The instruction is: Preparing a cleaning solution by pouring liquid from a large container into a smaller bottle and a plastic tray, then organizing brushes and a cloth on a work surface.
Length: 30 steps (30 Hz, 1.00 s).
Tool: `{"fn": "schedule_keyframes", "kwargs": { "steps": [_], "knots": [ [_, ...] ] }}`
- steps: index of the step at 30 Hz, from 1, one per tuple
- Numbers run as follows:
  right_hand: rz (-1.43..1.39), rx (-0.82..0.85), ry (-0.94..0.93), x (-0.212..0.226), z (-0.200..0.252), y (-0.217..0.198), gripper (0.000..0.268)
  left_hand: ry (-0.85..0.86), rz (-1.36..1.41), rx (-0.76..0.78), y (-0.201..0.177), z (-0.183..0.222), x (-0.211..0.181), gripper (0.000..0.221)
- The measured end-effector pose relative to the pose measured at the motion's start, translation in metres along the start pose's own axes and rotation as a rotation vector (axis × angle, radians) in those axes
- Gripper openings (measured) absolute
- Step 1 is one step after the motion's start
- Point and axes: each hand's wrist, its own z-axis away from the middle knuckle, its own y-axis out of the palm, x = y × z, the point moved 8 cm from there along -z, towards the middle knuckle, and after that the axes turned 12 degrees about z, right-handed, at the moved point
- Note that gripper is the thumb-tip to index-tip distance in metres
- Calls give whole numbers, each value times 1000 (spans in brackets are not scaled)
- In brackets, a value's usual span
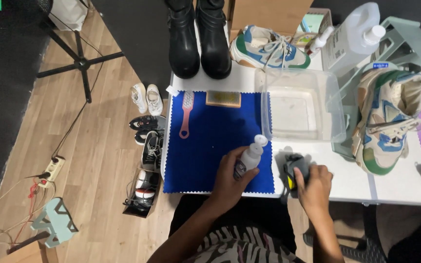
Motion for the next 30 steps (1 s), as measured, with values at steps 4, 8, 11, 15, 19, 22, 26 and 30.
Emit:
{"fn": "schedule_keyframes", "kwargs": {
  "steps": [4,8,11,15,19,22,26,30],
  "knots": [
    [-723,-264,-68,59,12,-106,20,20,-125,35,6,2,6,52],
    [-734,-175,-408,118,11,-112,40,222,-175,181,24,14,-4,49],
    [-634,-300,-616,174,19,-153,30,345,-85,187,23,21,-3,20],
    [-827,-669,-428,156,39,-146,7,213,158,75,17,24,2,42],
    [-841,-647,-154,64,42,-85,32,55,186,-111,-5,14,18,58],
    [-674,-527,-292,38,27,-94,39,-54,196,-147,-26,10,18,58],
    [-144,-319,-175,-8,20,-45,18,-44,122,-88,-18,8,7,59],
    [-157,-155,-151,48,17,-73,31,56,207,-47,4,8,-3,54]
  ]
}}
